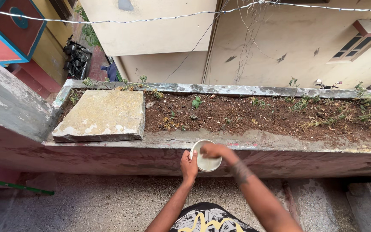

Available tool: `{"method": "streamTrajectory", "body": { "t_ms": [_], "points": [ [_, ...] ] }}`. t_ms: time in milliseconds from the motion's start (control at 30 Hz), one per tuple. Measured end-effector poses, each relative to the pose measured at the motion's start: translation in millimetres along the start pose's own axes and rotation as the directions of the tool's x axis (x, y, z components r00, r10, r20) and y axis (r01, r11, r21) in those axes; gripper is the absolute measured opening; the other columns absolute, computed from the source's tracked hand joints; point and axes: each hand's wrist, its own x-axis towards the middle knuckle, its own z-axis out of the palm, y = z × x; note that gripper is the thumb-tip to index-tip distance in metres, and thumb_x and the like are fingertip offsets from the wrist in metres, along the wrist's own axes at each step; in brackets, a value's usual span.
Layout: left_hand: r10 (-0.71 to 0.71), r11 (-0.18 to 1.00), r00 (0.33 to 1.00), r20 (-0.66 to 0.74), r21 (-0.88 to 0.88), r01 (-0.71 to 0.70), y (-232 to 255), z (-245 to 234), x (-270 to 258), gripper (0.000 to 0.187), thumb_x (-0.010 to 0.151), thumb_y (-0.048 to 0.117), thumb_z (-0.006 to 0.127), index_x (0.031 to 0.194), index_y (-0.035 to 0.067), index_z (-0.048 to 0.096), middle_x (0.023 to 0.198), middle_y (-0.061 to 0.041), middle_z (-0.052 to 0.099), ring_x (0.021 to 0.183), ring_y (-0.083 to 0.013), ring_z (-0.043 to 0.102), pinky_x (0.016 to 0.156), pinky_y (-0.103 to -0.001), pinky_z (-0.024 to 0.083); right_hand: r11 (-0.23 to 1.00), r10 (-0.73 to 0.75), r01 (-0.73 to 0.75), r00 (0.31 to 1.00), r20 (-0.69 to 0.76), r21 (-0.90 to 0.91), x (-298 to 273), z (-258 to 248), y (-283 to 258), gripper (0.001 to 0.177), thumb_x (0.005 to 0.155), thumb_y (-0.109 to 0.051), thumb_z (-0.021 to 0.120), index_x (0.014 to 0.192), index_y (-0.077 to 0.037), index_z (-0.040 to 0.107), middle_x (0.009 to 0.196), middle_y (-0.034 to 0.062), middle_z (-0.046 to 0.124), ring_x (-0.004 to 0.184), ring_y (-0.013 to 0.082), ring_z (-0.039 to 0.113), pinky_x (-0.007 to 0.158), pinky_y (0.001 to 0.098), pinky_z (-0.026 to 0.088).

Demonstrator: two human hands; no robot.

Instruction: The person plants seeds in a long planter box on a balcony. They take seeds from a small white container and place them into the soil. The person refills the container with water from a tap and continues planting.

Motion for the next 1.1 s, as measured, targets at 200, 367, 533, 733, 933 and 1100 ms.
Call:
{"method": "streamTrajectory", "body": {
  "t_ms": [200, 367, 533, 733, 933, 1100],
  "points": [
    [0.01, 1.0, 1.0, 0.012, 0.019, -0.01, -4, 2, -8, 0.046, 0.097, 0.04, 0.066, 0.074, 0.007, 0.042, 0.062, -0.003, 0.045, 0.062, -0.0149, 0.043, 0.057, -0.036, 0.04, 0.978, 0.082, -0.057, 0.99, -0.119, 0.202, 23, 77, -13, 0.034, 0.091, -0.022, 0.065, 0.116, 0.0, 0.071, 0.112, 0.0228, 0.072, 0.104, 0.0378, 0.067, 0.088, 0.0471, 0.052],
    [-0.085, 0.996, 0.996, 0.041, 0.018, 0.084, 2, -3, -11, 0.043, 0.098, 0.038, 0.064, 0.074, 0.008, 0.044, 0.062, -0.002, 0.048, 0.062, -0.0138, 0.045, 0.055, -0.036, 0.04, 0.853, 0.081, -0.094, 0.996, 0.048, 0.514, 11, 59, -5, 0.028, 0.091, -0.022, 0.062, 0.104, 0.002, 0.07, 0.093, 0.0173, 0.07, 0.079, 0.0257, 0.064, 0.066, 0.0383, 0.05],
    [-0.095, 0.995, 0.995, 0.037, -0.004, 0.095, 9, -3, -12, 0.042, 0.1, 0.034, 0.063, 0.074, 0.007, 0.044, 0.062, -0.002, 0.046, 0.061, -0.0132, 0.044, 0.054, -0.035, 0.039, 0.714, 0.347, -0.191, 0.932, -0.104, 0.674, -71, -61, 16, 0.032, 0.096, -0.034, 0.049, 0.096, -0.009, 0.07, 0.086, 0.0031, 0.069, 0.071, 0.0118, 0.063, 0.06, 0.0252, 0.056],
    [-0.036, 0.996, 0.998, 0.051, -0.08, 0.04, 13, -3, -8, 0.042, 0.101, 0.032, 0.063, 0.074, 0.006, 0.042, 0.064, 0.0, 0.042, 0.063, -0.0116, 0.04, 0.055, -0.034, 0.037, 0.232, 0.193, 0.835, 0.464, -0.865, 0.5, -281, -198, 87, 0.036, 0.114, -0.037, 0.053, 0.095, -0.009, 0.066, 0.087, 0.0084, 0.068, 0.079, 0.0179, 0.065, 0.069, 0.0317, 0.053],
    [-0.101, 0.99, 0.988, 0.121, -0.082, 0.111, 19, 6, -15, 0.042, 0.1, 0.033, 0.063, 0.074, 0.008, 0.042, 0.064, 0.001, 0.041, 0.062, -0.0111, 0.039, 0.055, -0.033, 0.037, 0.358, 0.531, 0.705, 0.385, -0.755, 0.612, -269, -246, 86, 0.025, 0.11, -0.027, 0.048, 0.106, -0.012, 0.067, 0.098, 0.0071, 0.071, 0.082, 0.0177, 0.063, 0.072, 0.0304, 0.052],
    [-0.067, 0.992, 0.986, 0.15, -0.093, 0.081, 22, 12, -14, 0.045, 0.101, 0.033, 0.063, 0.073, 0.007, 0.04, 0.064, 0.002, 0.041, 0.064, -0.0096, 0.039, 0.056, -0.032, 0.037, 0.435, 0.659, 0.889, -0.21, -0.722, 0.139, -296, -248, 75, 0.026, 0.1, -0.025, 0.043, 0.11, -0.014, 0.065, 0.1, 0.0057, 0.073, 0.087, 0.0145, 0.068, 0.074, 0.0273, 0.058]
  ]
}}
